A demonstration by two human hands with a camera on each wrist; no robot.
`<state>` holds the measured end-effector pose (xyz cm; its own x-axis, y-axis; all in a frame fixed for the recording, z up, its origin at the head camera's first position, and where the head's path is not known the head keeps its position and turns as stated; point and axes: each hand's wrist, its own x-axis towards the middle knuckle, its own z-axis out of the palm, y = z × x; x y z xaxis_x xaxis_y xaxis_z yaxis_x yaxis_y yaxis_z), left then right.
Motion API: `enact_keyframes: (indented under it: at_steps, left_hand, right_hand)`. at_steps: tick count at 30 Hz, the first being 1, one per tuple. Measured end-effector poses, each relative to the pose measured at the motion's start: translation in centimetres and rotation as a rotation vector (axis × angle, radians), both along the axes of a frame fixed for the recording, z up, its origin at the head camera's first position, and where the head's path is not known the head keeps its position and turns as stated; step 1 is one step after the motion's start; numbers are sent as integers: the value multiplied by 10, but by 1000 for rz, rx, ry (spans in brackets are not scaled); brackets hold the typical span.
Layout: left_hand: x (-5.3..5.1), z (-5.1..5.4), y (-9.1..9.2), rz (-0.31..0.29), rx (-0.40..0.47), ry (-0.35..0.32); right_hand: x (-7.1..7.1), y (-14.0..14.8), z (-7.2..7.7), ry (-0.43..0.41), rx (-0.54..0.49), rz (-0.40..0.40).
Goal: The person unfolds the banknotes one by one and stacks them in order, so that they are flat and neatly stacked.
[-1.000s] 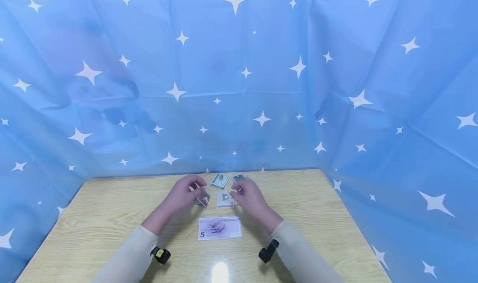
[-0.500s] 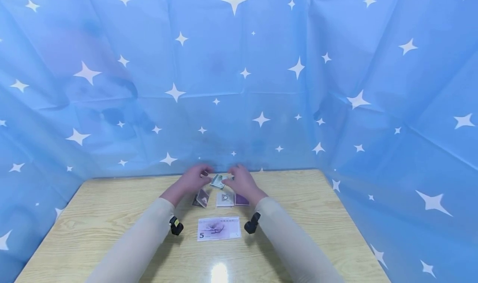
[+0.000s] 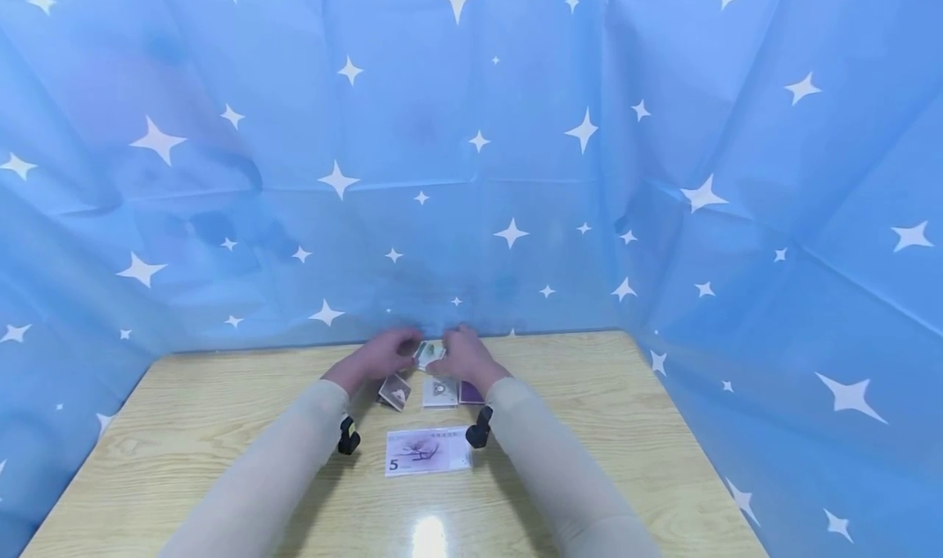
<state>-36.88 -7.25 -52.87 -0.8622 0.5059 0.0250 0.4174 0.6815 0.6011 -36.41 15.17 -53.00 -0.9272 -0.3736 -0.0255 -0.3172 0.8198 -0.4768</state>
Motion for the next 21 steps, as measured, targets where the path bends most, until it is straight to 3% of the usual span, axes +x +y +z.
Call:
enact_keyframes:
  at_steps: [5,11,16,21]
  left_hand:
    - [4,-1,2,-7,-31,29]
    - [9,-2,4,28,-89,14]
    - [8,-6,5,41,-81,19]
    - [6,-11,5,63,-19,22]
  right_hand:
    - [-1,-1,-2,-5,-13,7]
    - [-1,-2,-3,-6,-64,27]
    - [0,-2,-4,-28,-154,49]
    - [2,-2,-6,-87,-270,64]
